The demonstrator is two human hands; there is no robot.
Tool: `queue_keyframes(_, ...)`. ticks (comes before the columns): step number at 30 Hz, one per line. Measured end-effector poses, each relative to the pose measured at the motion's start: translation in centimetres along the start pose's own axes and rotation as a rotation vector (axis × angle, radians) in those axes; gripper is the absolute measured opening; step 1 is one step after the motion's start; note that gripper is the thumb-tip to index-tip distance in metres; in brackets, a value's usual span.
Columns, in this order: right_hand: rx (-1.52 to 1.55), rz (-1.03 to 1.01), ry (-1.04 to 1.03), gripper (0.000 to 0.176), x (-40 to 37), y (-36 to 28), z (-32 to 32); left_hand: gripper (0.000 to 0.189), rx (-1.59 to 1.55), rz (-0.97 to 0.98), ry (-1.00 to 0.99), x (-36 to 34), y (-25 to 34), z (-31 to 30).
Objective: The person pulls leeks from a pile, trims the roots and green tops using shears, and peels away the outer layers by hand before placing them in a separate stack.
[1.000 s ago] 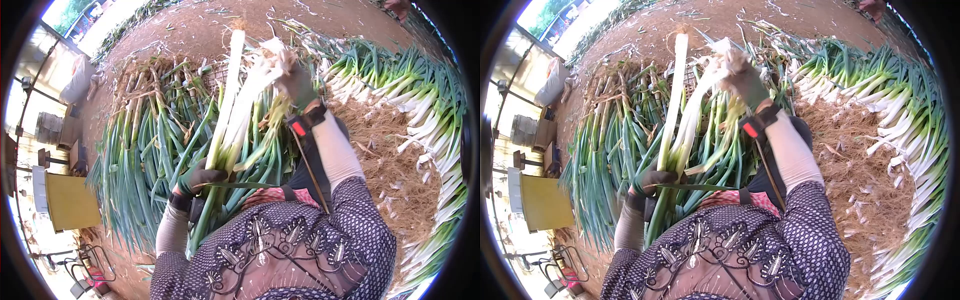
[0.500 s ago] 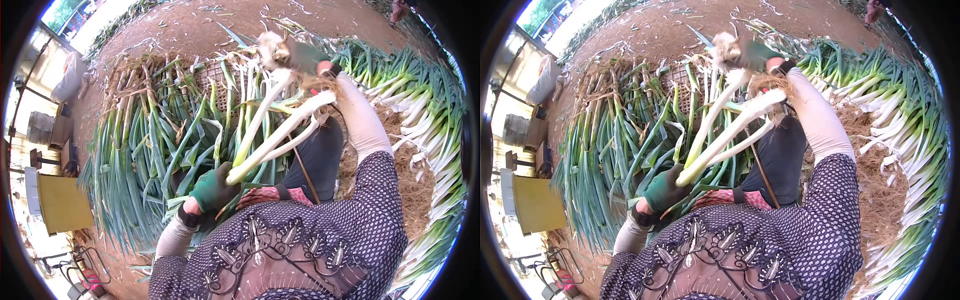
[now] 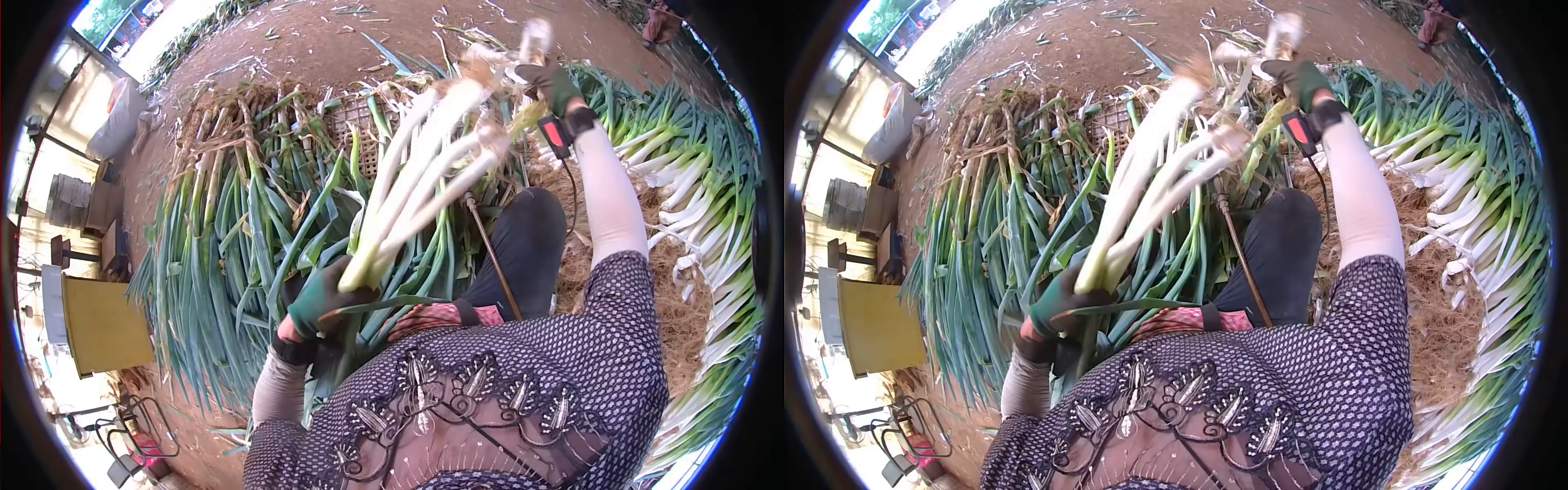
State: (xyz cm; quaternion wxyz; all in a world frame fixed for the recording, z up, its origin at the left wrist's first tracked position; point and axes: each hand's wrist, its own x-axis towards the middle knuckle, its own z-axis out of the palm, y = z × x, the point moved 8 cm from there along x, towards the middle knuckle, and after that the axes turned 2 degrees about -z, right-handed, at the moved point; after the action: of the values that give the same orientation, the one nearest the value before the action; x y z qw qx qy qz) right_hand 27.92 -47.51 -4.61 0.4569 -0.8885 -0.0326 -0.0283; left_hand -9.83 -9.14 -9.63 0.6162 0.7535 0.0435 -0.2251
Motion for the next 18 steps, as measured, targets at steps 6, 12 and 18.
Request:
queue_keyframes(6,1.001,0.125,-0.334,0.037,-9.3,-2.8,5.0,0.047,-0.299,-0.100,-0.027,0.2,0.4,-1.8)
queue_keyframes(12,1.004,-0.159,-0.631,0.031,-13.4,-6.9,15.8,0.048,-0.326,-0.083,-0.060,0.8,0.1,-1.5)
queue_keyframes(18,0.307,-0.341,-0.009,0.023,-3.1,-2.2,8.3,0.048,-0.327,-0.083,-0.009,-0.2,-0.7,-2.4)
